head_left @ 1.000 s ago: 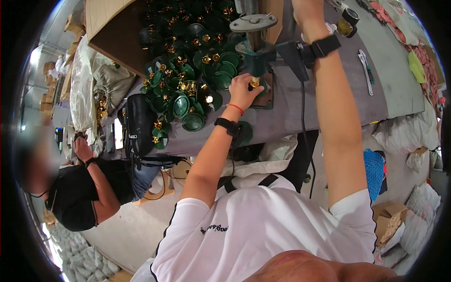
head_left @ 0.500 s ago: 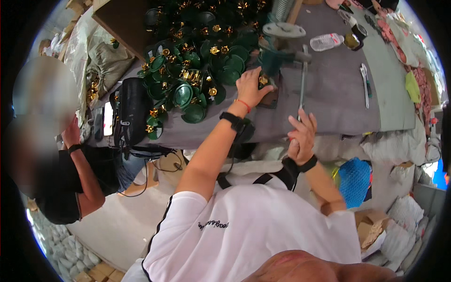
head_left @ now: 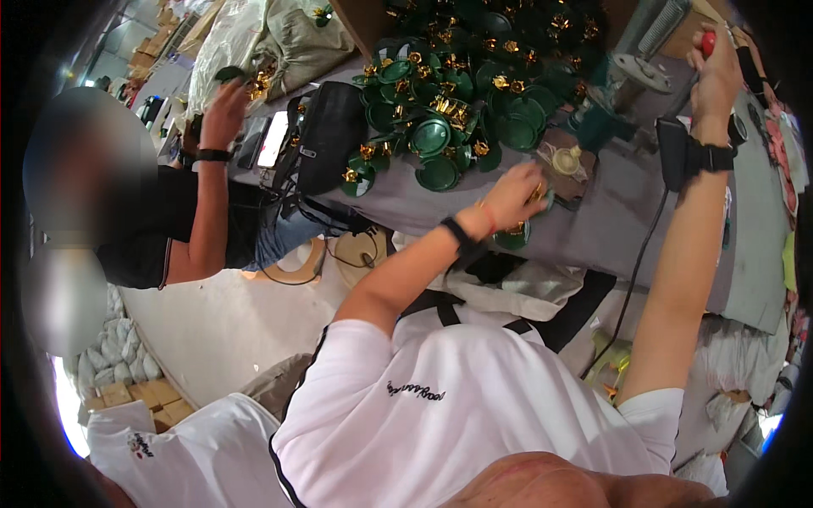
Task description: Operating a manual press machine to assemble green plastic and gold-colored components.
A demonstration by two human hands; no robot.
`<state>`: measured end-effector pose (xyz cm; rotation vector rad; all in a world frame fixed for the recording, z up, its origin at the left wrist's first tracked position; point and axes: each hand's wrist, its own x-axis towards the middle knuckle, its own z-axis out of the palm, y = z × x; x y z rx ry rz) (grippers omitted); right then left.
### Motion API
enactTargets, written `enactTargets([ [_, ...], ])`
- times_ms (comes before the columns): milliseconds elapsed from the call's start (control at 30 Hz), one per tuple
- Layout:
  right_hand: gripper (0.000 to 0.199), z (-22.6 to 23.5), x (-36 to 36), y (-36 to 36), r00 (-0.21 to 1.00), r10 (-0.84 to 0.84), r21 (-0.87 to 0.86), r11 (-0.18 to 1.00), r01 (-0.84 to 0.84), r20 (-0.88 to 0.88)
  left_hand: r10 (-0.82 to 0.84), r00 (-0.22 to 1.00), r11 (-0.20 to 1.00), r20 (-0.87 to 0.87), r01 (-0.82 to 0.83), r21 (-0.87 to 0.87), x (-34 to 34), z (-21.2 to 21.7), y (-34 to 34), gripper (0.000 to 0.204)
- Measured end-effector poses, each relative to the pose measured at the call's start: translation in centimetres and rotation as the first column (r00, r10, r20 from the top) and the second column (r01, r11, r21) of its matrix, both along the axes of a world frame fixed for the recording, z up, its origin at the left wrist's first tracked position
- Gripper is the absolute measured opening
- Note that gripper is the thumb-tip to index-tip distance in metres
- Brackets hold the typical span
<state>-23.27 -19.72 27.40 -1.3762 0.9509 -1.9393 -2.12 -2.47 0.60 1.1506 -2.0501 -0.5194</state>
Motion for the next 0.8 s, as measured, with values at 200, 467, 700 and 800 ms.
enactTargets([
  [200, 0.032, -0.2, 0.0, 0.4, 0.998, 0.057, -0.048, 0.997, -0.056, 0.028, 0.063, 0.989, 0.998, 0.134, -0.062, -0.011, 3.8, 2.0, 8.7, 0.044],
  [467, 0.031, -0.7, 0.0, -0.6, 0.993, 0.097, -0.104, 0.99, -0.091, 0.063, 0.681, 0.697, 0.728, 0.223, -0.615, -0.303, 12.8, 4.3, 0.4, 0.042],
  [700, 0.03, -1.0, -0.6, -0.7, 0.999, 0.035, -0.066, 0.997, -0.033, 0.028, 0.539, 0.736, 0.762, -0.411, -0.634, -0.136, 7.6, 5.1, -0.6, 0.029],
  [800, 0.028, -1.2, -0.7, -0.9, 0.999, 0.006, -0.094, 0.996, -0.002, 0.038, 0.434, 0.706, 0.851, -0.56, -0.116, 0.512, 2.2, 3.0, 0.2, 0.036],
])
